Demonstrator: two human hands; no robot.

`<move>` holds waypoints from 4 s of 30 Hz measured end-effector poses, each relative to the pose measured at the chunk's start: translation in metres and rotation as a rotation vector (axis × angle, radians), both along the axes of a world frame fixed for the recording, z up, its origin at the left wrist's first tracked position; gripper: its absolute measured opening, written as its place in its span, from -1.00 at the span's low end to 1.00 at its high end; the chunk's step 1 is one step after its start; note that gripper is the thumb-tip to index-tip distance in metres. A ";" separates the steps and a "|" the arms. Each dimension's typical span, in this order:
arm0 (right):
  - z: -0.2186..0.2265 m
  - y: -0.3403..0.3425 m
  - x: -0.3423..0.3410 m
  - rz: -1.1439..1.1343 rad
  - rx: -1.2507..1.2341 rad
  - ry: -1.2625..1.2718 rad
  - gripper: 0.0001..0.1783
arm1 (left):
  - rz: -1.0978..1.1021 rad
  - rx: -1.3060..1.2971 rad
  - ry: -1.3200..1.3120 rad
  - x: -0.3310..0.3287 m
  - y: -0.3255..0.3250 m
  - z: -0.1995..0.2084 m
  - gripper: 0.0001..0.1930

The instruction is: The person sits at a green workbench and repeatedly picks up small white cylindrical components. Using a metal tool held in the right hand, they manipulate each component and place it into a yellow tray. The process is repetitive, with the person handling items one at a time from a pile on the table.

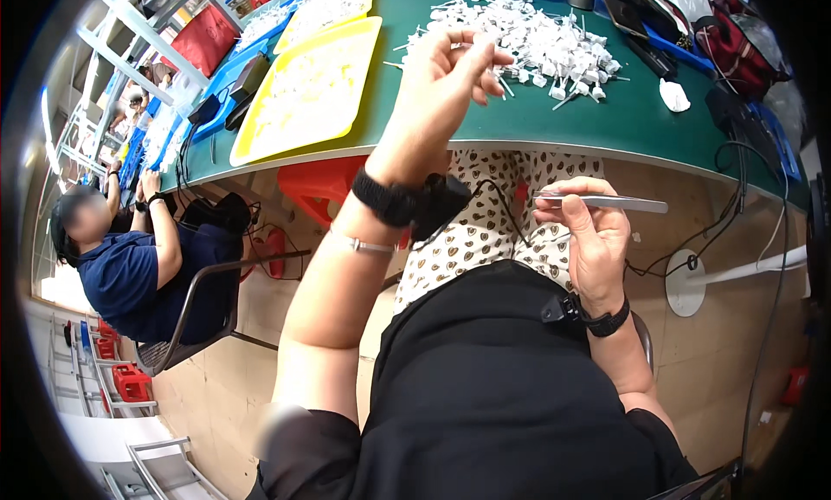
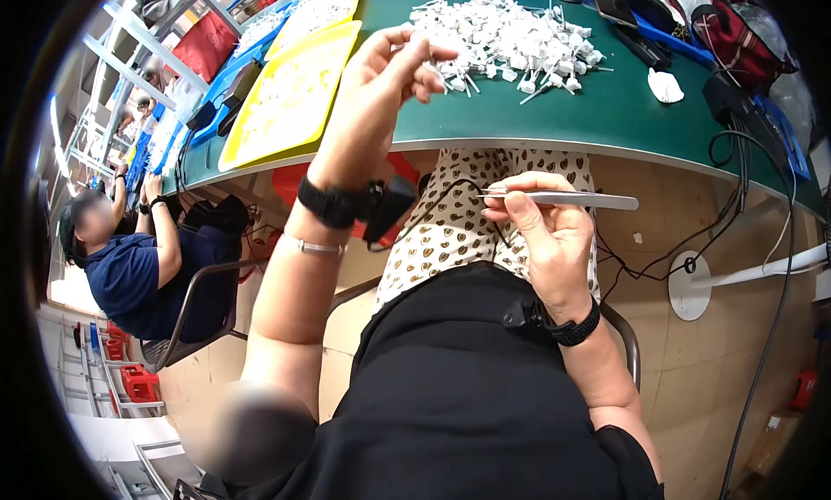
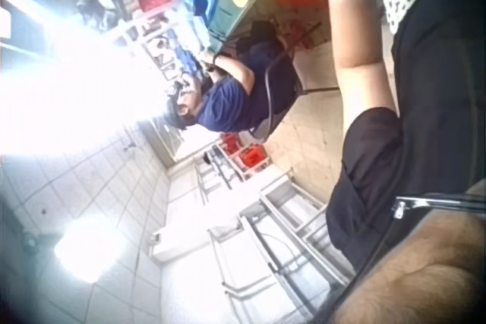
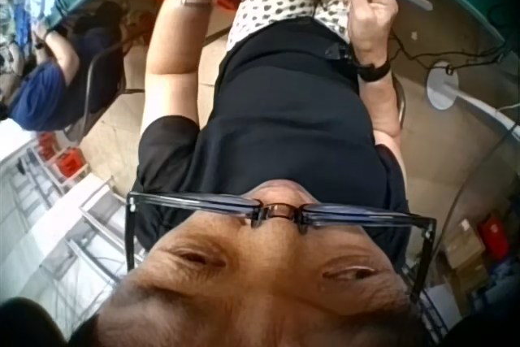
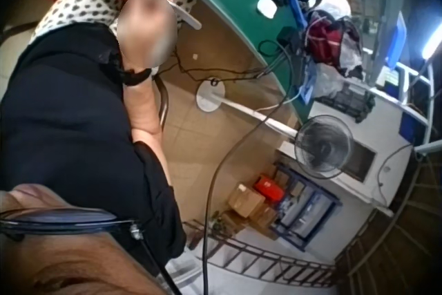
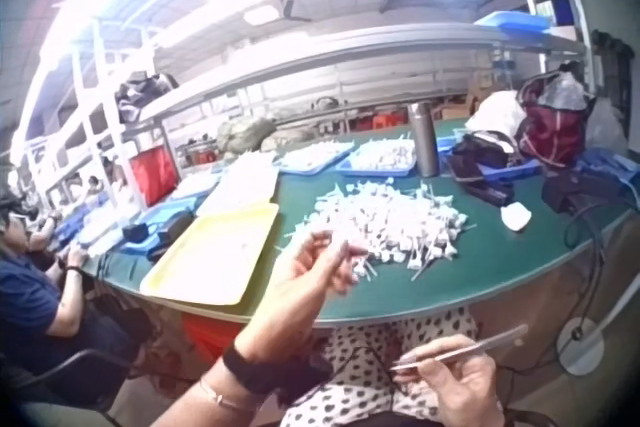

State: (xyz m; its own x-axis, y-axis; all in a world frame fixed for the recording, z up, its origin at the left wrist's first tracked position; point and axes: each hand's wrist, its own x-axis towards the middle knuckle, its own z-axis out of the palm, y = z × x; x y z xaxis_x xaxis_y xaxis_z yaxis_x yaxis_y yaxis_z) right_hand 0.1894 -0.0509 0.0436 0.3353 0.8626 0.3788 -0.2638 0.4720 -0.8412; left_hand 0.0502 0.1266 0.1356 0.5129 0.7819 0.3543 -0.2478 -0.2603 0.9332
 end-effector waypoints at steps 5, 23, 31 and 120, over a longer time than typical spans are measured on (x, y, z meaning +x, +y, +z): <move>0.003 0.001 0.001 0.158 -0.057 0.211 -0.77 | 0.024 -0.289 -0.013 -0.029 -0.085 -0.065 -0.73; -0.003 -0.010 -0.028 0.071 -0.177 -0.209 -0.83 | 0.234 0.129 0.066 -0.045 -0.131 -0.130 -0.83; -0.011 -0.007 -0.030 -0.055 -0.076 -0.411 -0.89 | 0.302 0.294 0.128 -0.045 -0.131 -0.130 -0.89; -0.002 -0.006 -0.026 -0.094 -0.006 -0.657 -0.93 | 0.265 0.241 0.120 -0.045 -0.131 -0.139 -0.90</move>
State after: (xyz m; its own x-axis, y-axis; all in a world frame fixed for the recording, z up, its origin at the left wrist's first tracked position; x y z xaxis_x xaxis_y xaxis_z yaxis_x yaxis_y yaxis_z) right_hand 0.1629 -0.0566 0.0413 0.1100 0.8438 0.5253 0.3470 0.4627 -0.8158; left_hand 0.0054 -0.0043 -0.0036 0.3530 0.7946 0.4940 -0.0346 -0.5166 0.8555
